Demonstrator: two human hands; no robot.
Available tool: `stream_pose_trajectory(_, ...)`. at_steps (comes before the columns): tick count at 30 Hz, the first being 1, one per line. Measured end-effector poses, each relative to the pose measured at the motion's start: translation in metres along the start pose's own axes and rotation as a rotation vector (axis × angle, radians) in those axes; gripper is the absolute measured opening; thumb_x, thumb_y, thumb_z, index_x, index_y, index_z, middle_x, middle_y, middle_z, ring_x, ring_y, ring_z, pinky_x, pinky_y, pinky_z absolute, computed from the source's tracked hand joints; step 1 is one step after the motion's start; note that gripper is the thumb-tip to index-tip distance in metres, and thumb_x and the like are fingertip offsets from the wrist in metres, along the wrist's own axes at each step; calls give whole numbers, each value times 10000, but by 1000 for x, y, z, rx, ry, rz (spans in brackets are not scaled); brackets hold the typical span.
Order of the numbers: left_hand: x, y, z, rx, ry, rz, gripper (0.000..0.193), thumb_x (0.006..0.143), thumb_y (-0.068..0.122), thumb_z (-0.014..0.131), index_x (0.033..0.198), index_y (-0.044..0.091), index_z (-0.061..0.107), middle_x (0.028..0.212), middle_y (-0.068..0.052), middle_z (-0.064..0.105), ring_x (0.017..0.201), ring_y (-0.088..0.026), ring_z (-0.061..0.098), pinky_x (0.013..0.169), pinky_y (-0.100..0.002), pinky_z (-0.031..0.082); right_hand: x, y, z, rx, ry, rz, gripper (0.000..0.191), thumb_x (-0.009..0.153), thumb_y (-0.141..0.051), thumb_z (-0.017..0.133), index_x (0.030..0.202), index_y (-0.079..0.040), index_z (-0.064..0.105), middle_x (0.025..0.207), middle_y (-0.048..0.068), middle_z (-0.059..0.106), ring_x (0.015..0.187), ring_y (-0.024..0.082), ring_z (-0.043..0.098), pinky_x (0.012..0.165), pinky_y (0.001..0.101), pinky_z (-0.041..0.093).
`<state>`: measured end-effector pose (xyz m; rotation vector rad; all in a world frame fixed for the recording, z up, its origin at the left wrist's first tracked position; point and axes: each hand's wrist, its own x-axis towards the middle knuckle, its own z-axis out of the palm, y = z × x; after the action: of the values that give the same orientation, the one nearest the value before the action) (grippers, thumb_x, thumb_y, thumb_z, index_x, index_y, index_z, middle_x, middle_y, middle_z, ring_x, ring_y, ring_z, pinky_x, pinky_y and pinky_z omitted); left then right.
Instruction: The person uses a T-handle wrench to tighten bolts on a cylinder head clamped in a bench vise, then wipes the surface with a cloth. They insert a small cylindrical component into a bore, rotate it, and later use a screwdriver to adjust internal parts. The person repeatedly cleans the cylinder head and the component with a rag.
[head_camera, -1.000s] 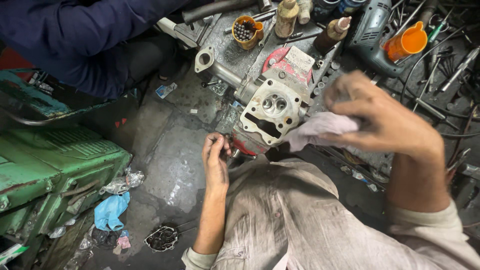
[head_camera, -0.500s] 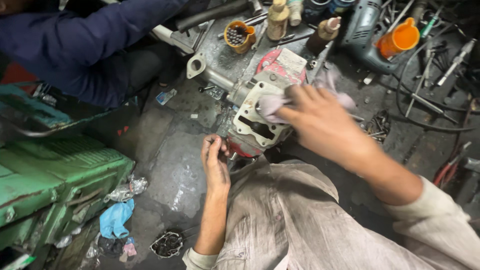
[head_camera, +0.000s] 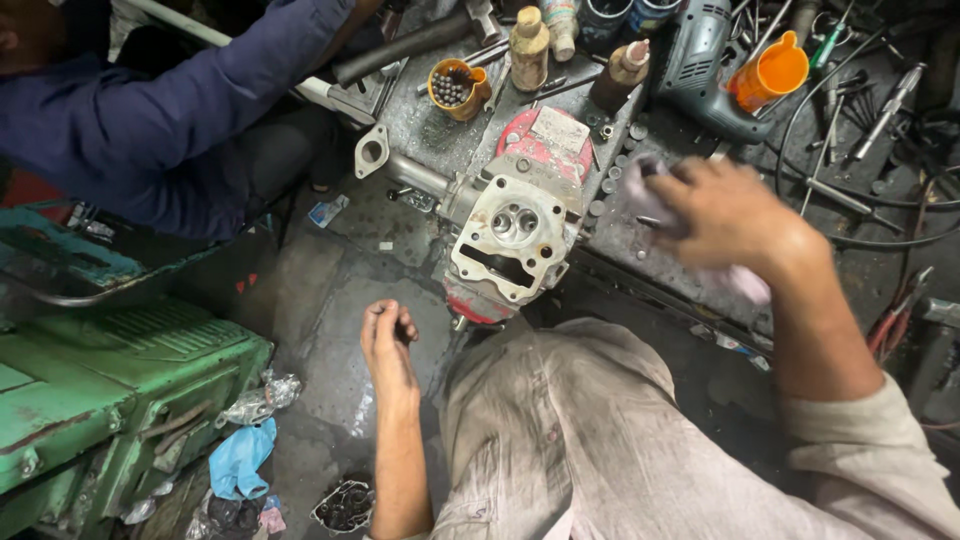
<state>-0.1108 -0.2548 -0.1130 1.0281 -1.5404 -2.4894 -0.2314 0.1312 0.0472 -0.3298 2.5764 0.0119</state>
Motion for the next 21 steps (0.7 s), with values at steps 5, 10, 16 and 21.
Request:
stream_pose_trajectory(5,3,6,7,-62,-32,46,114,976,189,628,999,84,591,806,-21,563,701,-115,511,643,-270,418,74,40,40,41,308,260,494,959,-493,659,1264,-105,674,1169,221,671,1099,416,626,932,509,493)
stream_pose_trajectory(10,-15,18,39,40,-122,233,93,988,150,641,1004,65,606,823,-14,558,725,-109,509,662,-267,429,131,38,59,442,691,338,421,938,-448,784,1027,-48,684,872,156,724,848,369,697,746,499,524)
stream_pose_trajectory(16,-64,56,61,586,-515,725,112,904,50,751,948,37,648,902,-79,728,835,-169,701,779,-293,552,136,38,65,590,919,156,195,962,-195,774,1035,-21,726,854,132,735,745,282,715,691,382,548)
stream_pose_trajectory(21,-100,83,106,595,-828,677,131,879,48,788,990,50,719,929,-80,756,867,-204,763,788,-300,604,50,36,22,777,760,-139,128,973,-107,754,1028,-2,704,878,77,732,764,198,691,708,305,546)
